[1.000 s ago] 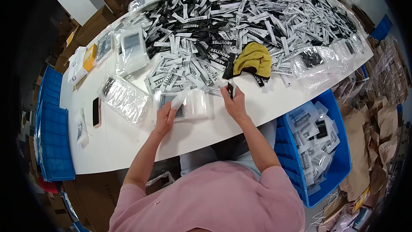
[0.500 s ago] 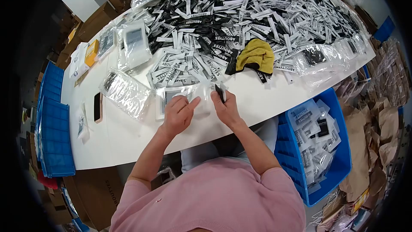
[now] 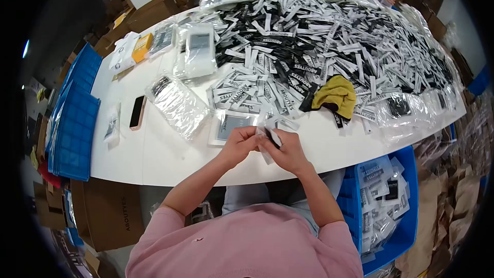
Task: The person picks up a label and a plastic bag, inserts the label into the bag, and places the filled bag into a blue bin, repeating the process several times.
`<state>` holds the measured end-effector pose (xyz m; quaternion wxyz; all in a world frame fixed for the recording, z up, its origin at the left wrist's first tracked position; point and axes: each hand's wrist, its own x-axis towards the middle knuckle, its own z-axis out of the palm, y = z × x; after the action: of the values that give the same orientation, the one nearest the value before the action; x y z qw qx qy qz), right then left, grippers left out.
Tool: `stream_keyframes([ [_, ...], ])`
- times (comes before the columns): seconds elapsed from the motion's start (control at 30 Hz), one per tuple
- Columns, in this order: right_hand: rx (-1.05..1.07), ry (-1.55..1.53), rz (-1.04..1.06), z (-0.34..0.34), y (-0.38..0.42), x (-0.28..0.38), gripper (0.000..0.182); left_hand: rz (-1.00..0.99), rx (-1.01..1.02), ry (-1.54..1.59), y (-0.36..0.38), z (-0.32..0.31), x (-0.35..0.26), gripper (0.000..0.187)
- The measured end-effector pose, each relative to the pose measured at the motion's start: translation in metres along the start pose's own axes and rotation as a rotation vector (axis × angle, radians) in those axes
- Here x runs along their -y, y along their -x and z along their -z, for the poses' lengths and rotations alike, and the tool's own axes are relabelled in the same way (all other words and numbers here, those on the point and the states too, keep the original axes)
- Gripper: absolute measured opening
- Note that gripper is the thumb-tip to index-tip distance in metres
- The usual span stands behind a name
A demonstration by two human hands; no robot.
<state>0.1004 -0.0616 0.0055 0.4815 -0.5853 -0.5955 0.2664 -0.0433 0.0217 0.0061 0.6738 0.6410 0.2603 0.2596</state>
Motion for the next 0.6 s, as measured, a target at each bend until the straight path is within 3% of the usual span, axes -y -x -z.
stream_keyframes([
  [0.07,-0.008,-0.229,-0.101,-0.001,0.001,-0.016,0.018,0.136,0.038,0.239,0.000,-0.001,-0.007,0.015],
  [0.13,0.033,-0.113,-0.113,-0.001,-0.004,-0.010,0.014,0.061,0.016,0.070,-0.006,0.002,0.006,0.013],
  [0.2,-0.045,0.215,0.050,-0.005,-0.003,-0.003,0.018,0.035,-0.004,-0.519,-0.012,0.000,0.003,0.012],
  [0.27,-0.111,0.259,0.167,-0.008,0.001,-0.002,0.022,0.010,-0.046,-0.397,-0.018,0.002,0.011,0.013],
  [0.3,-0.188,0.305,0.269,-0.009,0.003,-0.002,0.026,-0.105,-0.078,-0.429,-0.019,0.003,0.008,0.019],
  [0.37,-0.112,0.324,0.256,-0.013,0.007,0.001,0.027,-0.263,-0.065,-0.412,-0.027,0.018,0.014,0.026],
  [0.47,-0.109,0.267,0.219,-0.014,0.002,0.004,0.026,-0.209,-0.121,-0.558,-0.034,0.015,0.010,0.028],
  [0.57,-0.101,0.193,0.143,-0.008,-0.002,0.017,0.025,-0.179,-0.026,-0.639,-0.020,0.014,-0.018,0.030],
  [0.6,-0.193,0.294,0.222,-0.006,-0.004,0.005,0.024,-0.176,0.012,-0.690,-0.017,0.012,-0.023,0.028],
])
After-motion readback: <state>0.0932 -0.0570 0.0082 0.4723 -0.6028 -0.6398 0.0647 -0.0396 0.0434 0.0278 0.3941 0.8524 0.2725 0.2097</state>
